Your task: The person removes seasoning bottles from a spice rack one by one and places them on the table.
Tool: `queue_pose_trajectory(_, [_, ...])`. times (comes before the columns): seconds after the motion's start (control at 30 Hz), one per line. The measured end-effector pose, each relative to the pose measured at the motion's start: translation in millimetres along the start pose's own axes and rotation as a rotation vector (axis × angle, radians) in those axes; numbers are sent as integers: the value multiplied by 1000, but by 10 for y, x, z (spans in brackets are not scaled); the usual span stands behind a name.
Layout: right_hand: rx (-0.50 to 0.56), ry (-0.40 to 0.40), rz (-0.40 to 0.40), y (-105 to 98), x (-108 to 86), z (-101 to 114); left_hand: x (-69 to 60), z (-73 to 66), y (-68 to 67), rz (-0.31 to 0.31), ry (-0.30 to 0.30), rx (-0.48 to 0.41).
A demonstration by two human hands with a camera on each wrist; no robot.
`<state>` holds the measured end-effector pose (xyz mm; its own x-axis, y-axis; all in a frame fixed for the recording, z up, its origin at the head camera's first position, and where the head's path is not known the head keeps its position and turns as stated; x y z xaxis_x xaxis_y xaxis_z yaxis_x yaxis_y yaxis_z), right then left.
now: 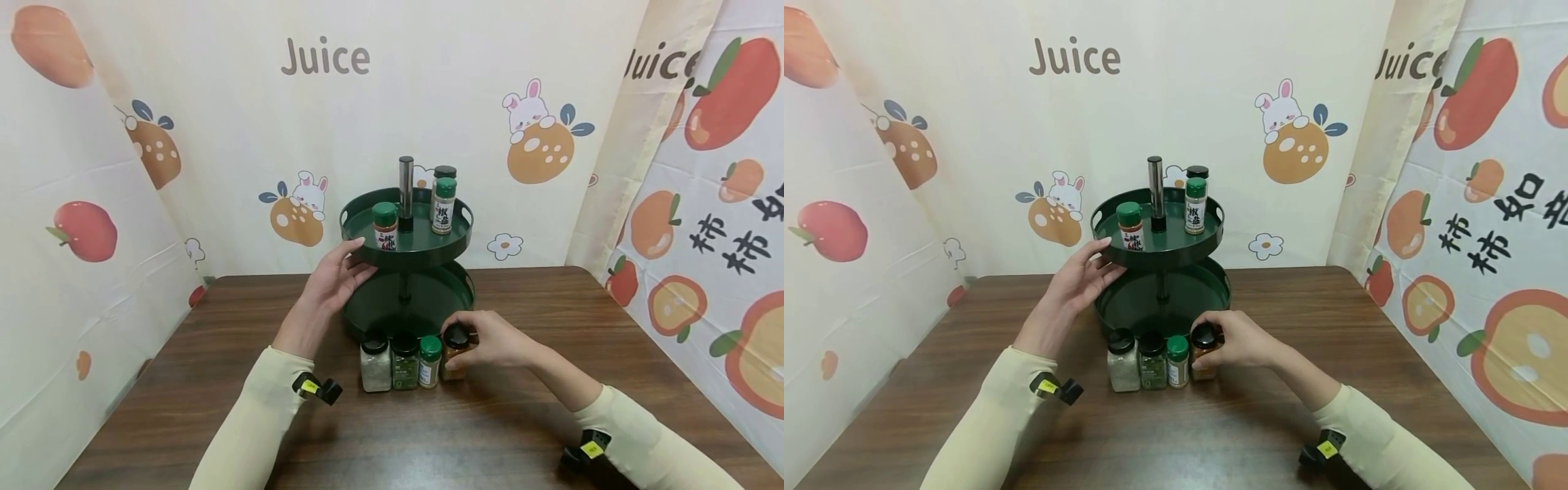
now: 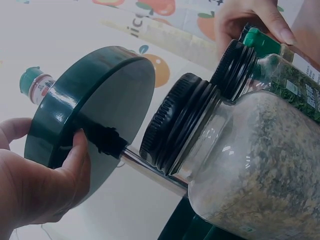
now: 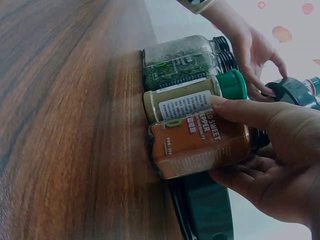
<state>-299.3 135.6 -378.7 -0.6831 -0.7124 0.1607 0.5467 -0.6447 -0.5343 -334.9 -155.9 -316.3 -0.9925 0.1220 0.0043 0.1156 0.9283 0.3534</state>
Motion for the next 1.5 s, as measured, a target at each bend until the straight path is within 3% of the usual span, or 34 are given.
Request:
queue_pose_trajectory(0.4, [45,33,-26,-109,-26,79,-5,-7,14,5,2,2])
queue_pose_trajectory(0.97, [88,-17,-89,-353,-112,289,-11,-1,14,15,-3,2])
queue_pose_trajectory(1.23, [9,-76,-147,-387,-102,312,-8,-8,12,18,-4,1])
queue_pose_trajectory(1.5, [15,-85,-149,-417,-61,363,-2,0,12,19,0,-1])
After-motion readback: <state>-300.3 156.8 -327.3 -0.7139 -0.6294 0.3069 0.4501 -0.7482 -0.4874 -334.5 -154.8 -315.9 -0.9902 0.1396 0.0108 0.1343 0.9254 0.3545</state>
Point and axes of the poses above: each hand's wrist, its own x-axis towards the middle knuckle, its own y-axis out of the palm, z = x × y, the point moved 4 cm from there along x, towards the middle knuckle, and after that the axes turned 13 degrees about x, right-handed, at the moved point
